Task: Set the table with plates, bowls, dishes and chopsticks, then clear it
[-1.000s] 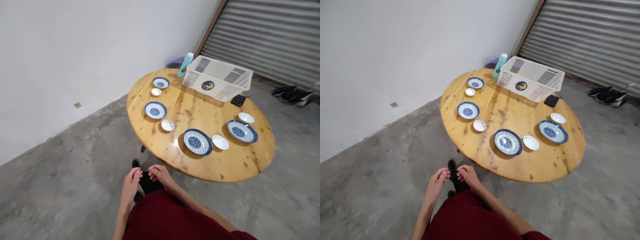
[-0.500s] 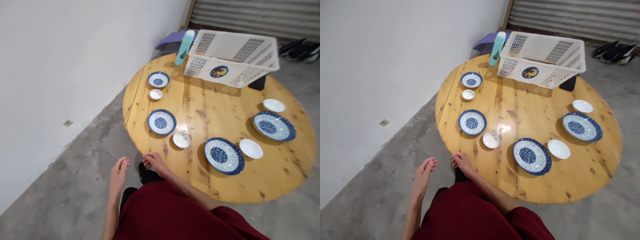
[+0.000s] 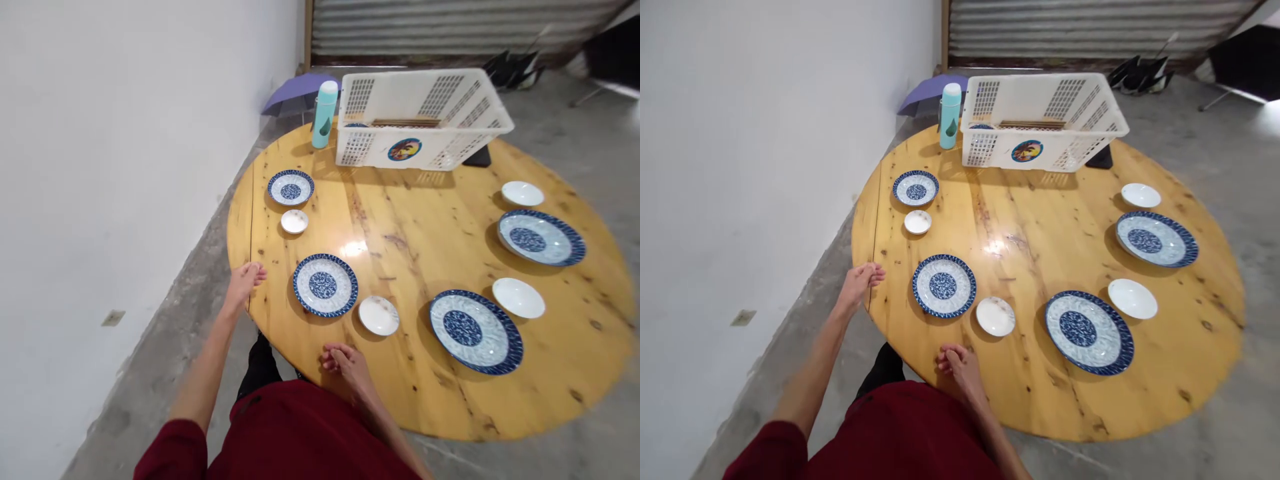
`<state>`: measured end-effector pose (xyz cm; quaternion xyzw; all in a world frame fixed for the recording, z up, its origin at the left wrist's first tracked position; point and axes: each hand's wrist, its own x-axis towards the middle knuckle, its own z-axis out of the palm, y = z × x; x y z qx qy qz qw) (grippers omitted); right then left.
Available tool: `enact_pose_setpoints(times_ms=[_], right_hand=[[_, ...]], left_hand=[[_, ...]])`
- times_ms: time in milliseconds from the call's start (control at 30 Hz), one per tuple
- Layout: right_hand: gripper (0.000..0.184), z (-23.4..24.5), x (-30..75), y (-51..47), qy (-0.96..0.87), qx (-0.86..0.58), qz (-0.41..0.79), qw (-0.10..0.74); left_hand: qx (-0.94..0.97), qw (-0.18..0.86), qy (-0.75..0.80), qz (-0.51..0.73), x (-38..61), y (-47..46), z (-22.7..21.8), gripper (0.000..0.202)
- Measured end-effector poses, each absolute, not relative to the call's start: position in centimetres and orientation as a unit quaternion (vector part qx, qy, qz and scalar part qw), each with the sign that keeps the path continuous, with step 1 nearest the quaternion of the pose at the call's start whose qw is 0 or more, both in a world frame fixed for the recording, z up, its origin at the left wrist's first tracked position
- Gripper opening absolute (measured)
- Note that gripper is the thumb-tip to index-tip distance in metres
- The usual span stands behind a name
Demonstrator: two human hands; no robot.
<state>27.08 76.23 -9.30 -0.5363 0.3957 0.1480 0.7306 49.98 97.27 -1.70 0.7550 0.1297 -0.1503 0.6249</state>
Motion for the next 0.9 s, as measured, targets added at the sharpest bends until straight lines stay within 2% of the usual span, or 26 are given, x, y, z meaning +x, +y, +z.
enact_pose_setpoints(times_ms=[167,400,567,900], right_hand=[[0.058,-10.1,27.5,78.6,0.497,-0.500,0.053,0.708],[0.056,-10.3,27.8,82.4,0.609,-0.443,-0.074,0.653],[0.055,-10.2,28.9,84.3,0.655,-0.433,-0.126,0.606],[0.050,-9.9,31.4,84.8,0.699,-0.435,-0.170,0.542]], left_hand=[[0.750,0.627,0.088,-0.190,63.0,95.8,-3.9,0.029],[0.763,0.607,0.058,-0.214,74.9,92.9,-7.4,0.038],[0.763,0.600,0.046,-0.238,79.5,90.8,-8.8,0.038],[0.768,0.591,0.069,-0.237,82.8,87.4,-9.2,0.017]])
